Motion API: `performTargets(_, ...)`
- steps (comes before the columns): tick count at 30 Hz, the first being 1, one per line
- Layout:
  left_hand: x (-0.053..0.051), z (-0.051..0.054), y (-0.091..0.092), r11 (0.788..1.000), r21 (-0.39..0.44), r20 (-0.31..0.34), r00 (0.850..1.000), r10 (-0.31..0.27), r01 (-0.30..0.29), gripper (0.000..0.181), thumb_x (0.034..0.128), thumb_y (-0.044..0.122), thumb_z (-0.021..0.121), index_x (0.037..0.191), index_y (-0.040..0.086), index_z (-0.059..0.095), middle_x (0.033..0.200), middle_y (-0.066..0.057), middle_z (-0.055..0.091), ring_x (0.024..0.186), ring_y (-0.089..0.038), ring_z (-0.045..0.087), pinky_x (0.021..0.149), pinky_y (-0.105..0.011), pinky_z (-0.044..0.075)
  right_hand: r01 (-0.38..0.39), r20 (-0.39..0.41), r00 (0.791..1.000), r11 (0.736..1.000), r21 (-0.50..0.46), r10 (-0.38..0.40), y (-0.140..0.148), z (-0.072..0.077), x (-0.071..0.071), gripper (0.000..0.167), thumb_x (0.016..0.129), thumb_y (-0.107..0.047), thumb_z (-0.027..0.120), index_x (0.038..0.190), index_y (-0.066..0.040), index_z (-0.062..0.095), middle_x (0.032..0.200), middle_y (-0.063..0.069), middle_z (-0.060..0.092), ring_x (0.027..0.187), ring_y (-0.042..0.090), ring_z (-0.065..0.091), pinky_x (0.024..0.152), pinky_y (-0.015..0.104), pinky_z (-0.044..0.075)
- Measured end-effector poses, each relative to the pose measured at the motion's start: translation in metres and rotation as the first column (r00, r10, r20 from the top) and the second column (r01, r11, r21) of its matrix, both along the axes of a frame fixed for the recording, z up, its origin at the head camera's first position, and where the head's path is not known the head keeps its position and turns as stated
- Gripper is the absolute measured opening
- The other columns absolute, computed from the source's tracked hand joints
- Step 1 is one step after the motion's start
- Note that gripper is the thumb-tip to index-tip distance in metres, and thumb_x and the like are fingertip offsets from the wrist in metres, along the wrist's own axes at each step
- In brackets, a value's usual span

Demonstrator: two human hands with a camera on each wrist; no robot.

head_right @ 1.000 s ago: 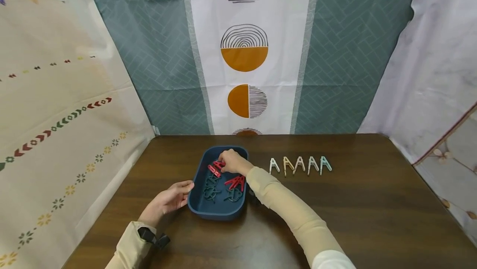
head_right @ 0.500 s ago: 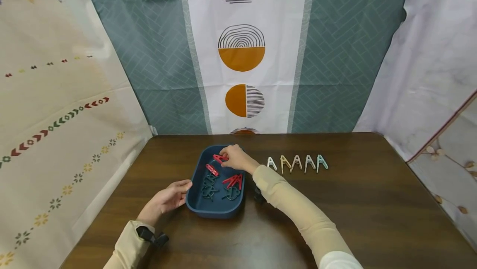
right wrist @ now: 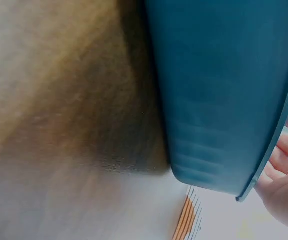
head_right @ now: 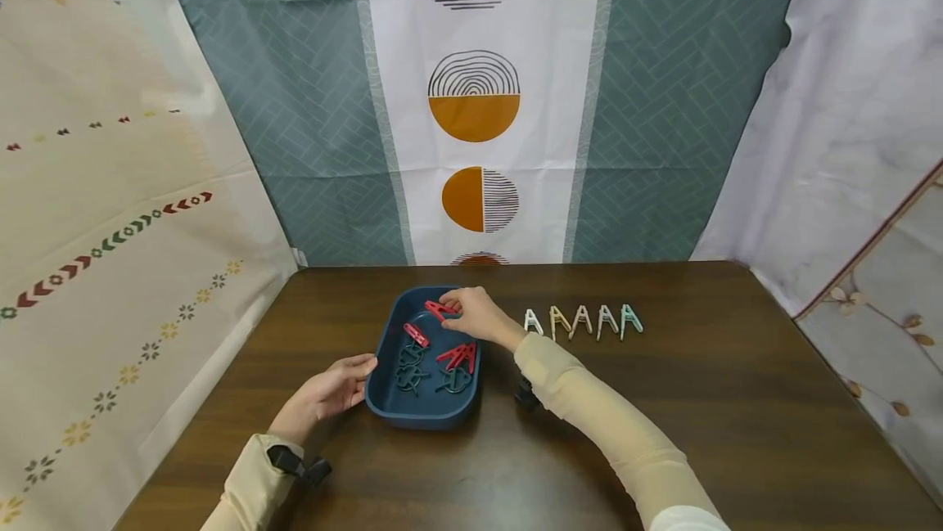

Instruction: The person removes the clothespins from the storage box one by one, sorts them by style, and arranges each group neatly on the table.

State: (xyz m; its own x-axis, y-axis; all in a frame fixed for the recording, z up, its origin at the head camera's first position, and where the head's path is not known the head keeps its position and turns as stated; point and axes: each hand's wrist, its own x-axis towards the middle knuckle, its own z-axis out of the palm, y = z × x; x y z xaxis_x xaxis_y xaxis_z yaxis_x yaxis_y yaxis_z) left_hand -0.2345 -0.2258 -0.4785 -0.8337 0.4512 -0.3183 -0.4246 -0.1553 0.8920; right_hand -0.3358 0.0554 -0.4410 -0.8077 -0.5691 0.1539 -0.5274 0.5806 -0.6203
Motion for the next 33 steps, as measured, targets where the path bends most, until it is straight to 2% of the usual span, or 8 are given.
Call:
performTargets(15, -0.001, -0.001, 0.0, 1.0, 0.012, 0.001, 1.0, 0.001, -0.001, 0.011, 0.1039, 0.016, 0.043, 0.11, 0.01, 0.05, 0.08, 0.008, 0.064, 0.069, -0.002, 0.062, 0.067, -0.015, 0.053, -0.021, -0.021, 1.0, 0.998, -0.055, 0.02, 0.017, 0.002, 0.02, 0.043, 0.084, -0.018, 0.075, 0.124, -0.004, 0.062, 0.113, 0.011, 0.068, 0.101, 0.023, 0.066, 0.09, 0.036, 0.055)
performTargets(27, -0.002, 0.001, -0.001, 1.0, 0.016, 0.01, 1.0, 0.011, -0.011, 0.013, 0.1038, 0.016, 0.043, 0.113, 0.008, 0.048, 0.081, 0.008, 0.064, 0.069, -0.002, 0.061, 0.068, -0.016, 0.054, 0.026, -0.007, 1.0, 0.99, -0.138, -0.027, 0.04, 0.004, 0.026, 0.044, 0.083, -0.022, 0.077, 0.121, -0.006, 0.064, 0.111, 0.011, 0.069, 0.099, 0.025, 0.066, 0.089, 0.039, 0.055)
performTargets(33, -0.001, -0.002, -0.001, 1.0, 0.025, 0.014, 1.0, -0.001, 0.001, 0.013, 0.1042, 0.016, 0.042, 0.113, 0.008, 0.047, 0.082, 0.007, 0.065, 0.069, -0.002, 0.061, 0.068, -0.015, 0.053, 0.062, 0.011, 0.998, 0.977, -0.203, -0.061, 0.052, 0.003, 0.029, 0.038, 0.081, -0.016, 0.078, 0.116, -0.009, 0.066, 0.107, 0.008, 0.07, 0.096, 0.023, 0.066, 0.087, 0.036, 0.056)
